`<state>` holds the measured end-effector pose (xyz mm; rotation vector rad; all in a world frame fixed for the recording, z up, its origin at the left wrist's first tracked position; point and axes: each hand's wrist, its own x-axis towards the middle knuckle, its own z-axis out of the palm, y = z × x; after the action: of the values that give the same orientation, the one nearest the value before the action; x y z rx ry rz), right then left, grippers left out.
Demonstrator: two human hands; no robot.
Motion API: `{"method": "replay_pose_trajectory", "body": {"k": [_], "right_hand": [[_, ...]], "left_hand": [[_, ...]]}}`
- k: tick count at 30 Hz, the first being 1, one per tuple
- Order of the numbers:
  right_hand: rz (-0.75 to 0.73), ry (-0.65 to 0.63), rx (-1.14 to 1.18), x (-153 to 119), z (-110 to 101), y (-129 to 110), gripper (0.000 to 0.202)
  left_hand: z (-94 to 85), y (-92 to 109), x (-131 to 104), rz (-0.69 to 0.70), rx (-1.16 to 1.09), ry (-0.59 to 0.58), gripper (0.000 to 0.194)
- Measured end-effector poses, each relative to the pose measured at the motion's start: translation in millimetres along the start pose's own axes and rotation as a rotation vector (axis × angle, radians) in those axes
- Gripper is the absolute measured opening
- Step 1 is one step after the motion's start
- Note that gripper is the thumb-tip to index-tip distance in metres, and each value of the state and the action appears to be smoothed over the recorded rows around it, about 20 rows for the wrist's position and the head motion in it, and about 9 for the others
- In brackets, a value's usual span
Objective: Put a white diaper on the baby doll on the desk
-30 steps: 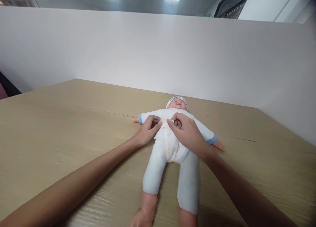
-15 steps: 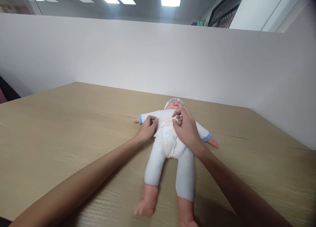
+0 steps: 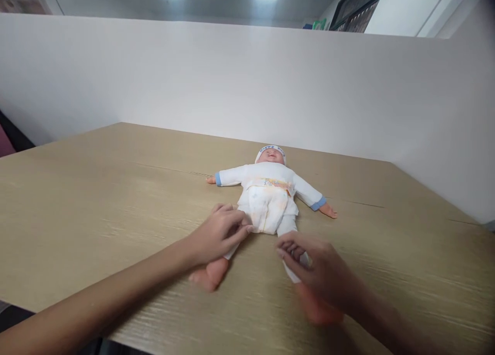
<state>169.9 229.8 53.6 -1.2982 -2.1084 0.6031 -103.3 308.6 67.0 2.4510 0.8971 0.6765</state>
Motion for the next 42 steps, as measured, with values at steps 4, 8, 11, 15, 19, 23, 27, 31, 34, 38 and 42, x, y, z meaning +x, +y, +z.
{"method": "replay_pose_trajectory", "body": {"k": [4, 8, 11, 15, 19, 23, 27, 31, 34, 38, 42], "right_hand": [[0.176, 0.141, -0.091, 14, 7, 9, 0.014], [0.124, 0.178, -0.32, 18, 23, -3, 0.017], [0.084, 0.22, -0.381, 15, 32, -7, 0.013], [0.058, 0.274, -0.362, 12, 36, -3, 0.012], [0.02, 0.301, -0.345, 11, 35, -2, 0.02], [0.032, 0.271, -0.324, 12, 33, -7, 0.018], [0.104, 0.271, -0.305, 15, 35, -8, 0.013], [0.259, 0.373, -0.123, 20, 34, -6, 0.023], [0.315, 0.427, 0.038, 20, 29, -4, 0.03], [0.345, 0.452, 0.057, 17, 21, -1, 0.033], [0.339, 0.449, 0.063, 15, 18, 4, 0.03]], "left_hand": [[7.3, 0, 13, -0.186, -0.088, 0.048, 0.034], [14.7, 3, 23, -0.217, -0.02, 0.071, 0.045], [17.9, 3, 22, -0.175, 0.015, 0.08, 0.043], [17.4, 3, 17, -0.075, -0.04, 0.147, 0.031], [15.3, 3, 15, -0.031, -0.089, 0.155, 0.024], [15.9, 1, 16, -0.094, -0.087, 0.073, 0.028], [18.4, -3, 17, -0.17, -0.127, 0.075, 0.03], [20.5, -3, 16, -0.234, -0.211, 0.142, 0.029], [22.6, -3, 16, -0.275, -0.335, 0.187, 0.031], [27.0, -4, 15, -0.312, -0.485, 0.247, 0.038], [29.0, -2, 12, -0.407, -0.417, 0.283, 0.045]]}}
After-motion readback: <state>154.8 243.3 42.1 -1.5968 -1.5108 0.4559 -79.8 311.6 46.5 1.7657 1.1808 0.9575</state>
